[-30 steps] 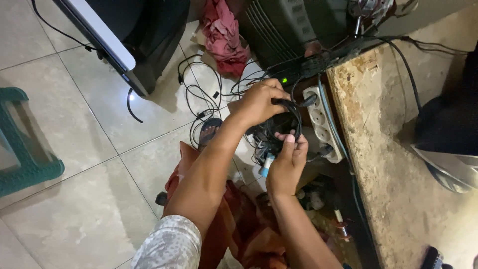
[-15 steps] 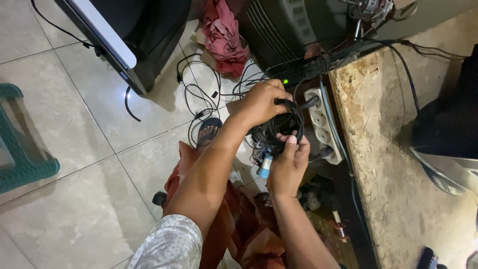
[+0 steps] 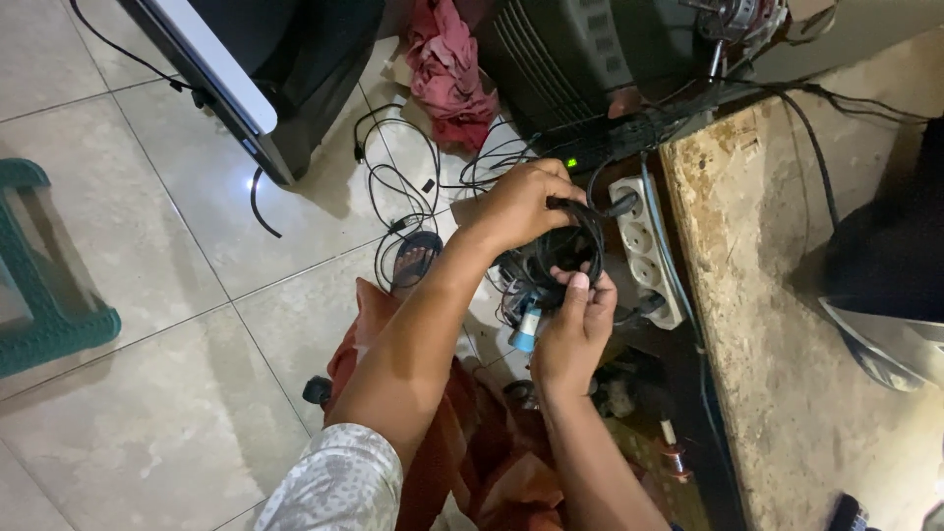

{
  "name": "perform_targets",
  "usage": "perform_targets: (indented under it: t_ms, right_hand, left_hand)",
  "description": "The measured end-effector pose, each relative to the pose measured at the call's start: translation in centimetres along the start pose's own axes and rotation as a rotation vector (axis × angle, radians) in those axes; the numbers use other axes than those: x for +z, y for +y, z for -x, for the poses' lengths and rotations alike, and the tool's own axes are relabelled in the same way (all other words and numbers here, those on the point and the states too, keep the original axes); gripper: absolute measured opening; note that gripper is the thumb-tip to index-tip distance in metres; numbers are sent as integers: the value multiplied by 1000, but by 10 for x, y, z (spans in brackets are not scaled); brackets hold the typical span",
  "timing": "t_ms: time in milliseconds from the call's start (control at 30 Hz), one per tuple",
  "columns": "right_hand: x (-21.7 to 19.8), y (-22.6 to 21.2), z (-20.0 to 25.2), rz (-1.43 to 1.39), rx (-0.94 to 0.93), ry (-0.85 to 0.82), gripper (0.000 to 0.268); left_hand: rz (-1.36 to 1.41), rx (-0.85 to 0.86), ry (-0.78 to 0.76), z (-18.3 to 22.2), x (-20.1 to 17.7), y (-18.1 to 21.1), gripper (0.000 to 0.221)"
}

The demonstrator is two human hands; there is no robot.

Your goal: Troubleshooting a CRT television by using a remote control to navigate menus and rotating the unit to access rear connections.

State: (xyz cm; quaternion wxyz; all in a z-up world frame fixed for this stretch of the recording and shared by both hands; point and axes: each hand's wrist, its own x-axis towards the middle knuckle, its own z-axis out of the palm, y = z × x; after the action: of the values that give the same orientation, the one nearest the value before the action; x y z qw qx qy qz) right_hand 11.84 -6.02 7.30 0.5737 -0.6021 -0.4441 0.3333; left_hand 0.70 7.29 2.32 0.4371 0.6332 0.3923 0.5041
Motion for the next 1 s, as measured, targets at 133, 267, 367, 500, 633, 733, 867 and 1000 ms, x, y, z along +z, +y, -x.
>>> perform_targets:
  t_ms: [133, 267, 367, 500, 633, 733, 867, 1000]
  right_hand:
    - [8, 10, -7, 21, -9, 9, 22]
    - [19, 34, -21, 110, 73, 75, 24]
    - [16, 77, -38, 216, 80, 123, 23]
    - [14, 137, -66, 291, 194, 231, 28]
    - [5, 178, -83, 405, 307, 302, 35]
    - [7, 167, -85, 495, 285, 326, 38]
    - [15, 150, -77, 570, 109, 348, 28]
    - [8, 155, -69, 650, -54, 327, 23]
  left_hand:
    - [-68, -58, 25, -2, 15, -15, 23]
    - [-158, -164, 68, -3, 44, -63, 21]
    - [-192, -211, 72, -6, 53, -89, 25]
    - [-202, -281, 72, -5, 47, -84, 28]
    - [-72, -314, -118, 0, 20, -60, 38]
    - [-67, -334, -151, -2, 8, -49, 41]
    - [-166, -242, 10, -8, 29, -79, 25]
    - [-213, -240, 36, -5, 32, -63, 23]
